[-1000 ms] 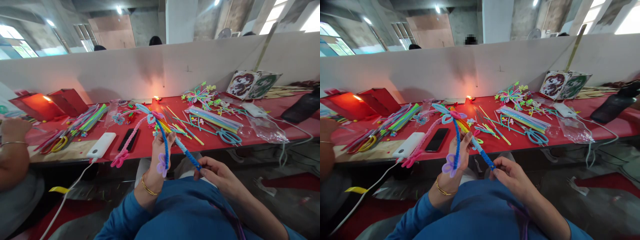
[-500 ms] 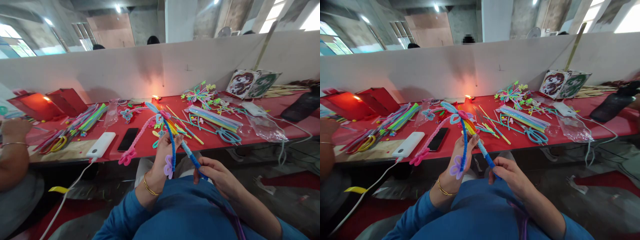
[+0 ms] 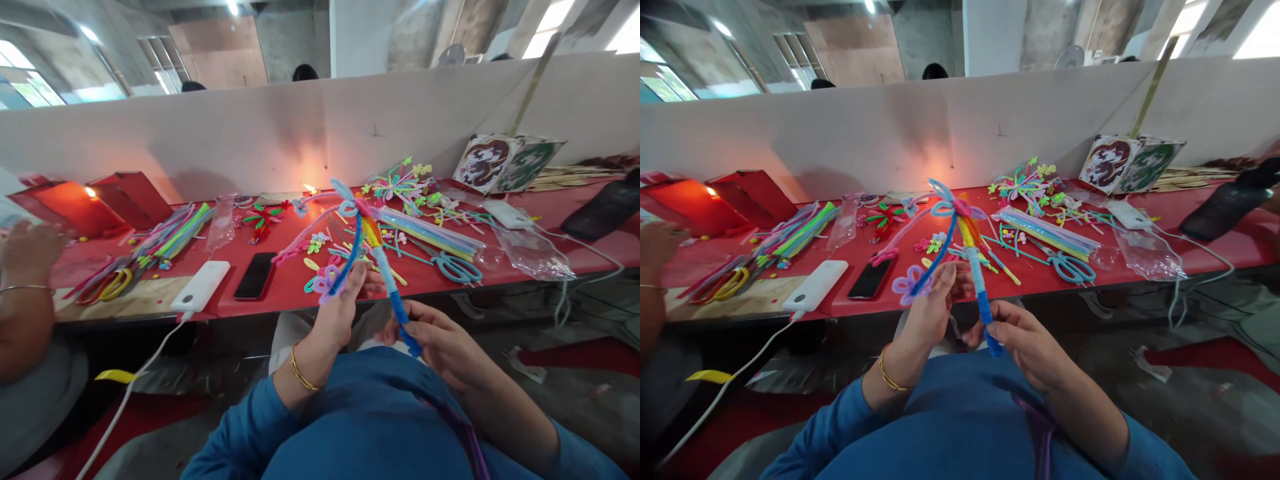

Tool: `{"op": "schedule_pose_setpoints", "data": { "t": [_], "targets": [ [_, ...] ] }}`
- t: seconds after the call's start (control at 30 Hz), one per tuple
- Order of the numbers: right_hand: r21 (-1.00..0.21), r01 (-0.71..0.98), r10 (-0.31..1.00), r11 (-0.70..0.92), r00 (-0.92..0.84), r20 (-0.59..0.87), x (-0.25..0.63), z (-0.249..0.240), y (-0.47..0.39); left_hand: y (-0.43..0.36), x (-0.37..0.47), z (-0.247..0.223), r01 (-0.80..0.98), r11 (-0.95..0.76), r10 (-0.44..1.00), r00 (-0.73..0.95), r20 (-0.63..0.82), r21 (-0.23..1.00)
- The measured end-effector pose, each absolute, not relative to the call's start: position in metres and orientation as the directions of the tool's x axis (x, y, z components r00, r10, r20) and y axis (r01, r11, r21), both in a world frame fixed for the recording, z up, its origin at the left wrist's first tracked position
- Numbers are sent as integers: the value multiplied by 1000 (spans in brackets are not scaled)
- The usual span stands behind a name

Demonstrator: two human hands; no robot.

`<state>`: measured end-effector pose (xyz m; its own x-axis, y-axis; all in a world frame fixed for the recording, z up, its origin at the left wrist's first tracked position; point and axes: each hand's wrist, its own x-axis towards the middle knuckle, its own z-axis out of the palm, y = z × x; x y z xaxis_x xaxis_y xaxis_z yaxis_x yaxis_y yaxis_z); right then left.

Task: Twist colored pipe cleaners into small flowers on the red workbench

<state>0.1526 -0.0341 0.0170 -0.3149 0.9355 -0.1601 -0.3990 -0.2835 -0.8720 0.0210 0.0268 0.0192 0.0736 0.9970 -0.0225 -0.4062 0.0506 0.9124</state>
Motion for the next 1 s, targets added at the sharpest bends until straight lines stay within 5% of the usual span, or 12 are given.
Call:
{"op": "schedule_pose_setpoints", "data": {
  "t": [0.23, 0.43, 1.0],
  "targets": [
    [-984, -152, 988, -94, -136, -73, 162, 29, -25, -1, 7, 22, -231, -39, 986, 147, 74, 972],
    [-990, -134, 986, -36, -165, -13, 161, 25, -24, -11, 14, 25, -238, 194, 859, 510, -47, 952],
    [-979, -194, 997, 68, -14, 72, 160, 24, -25, -14, 18, 19, -244, 204, 859, 509, -54, 948]
  ]
}}
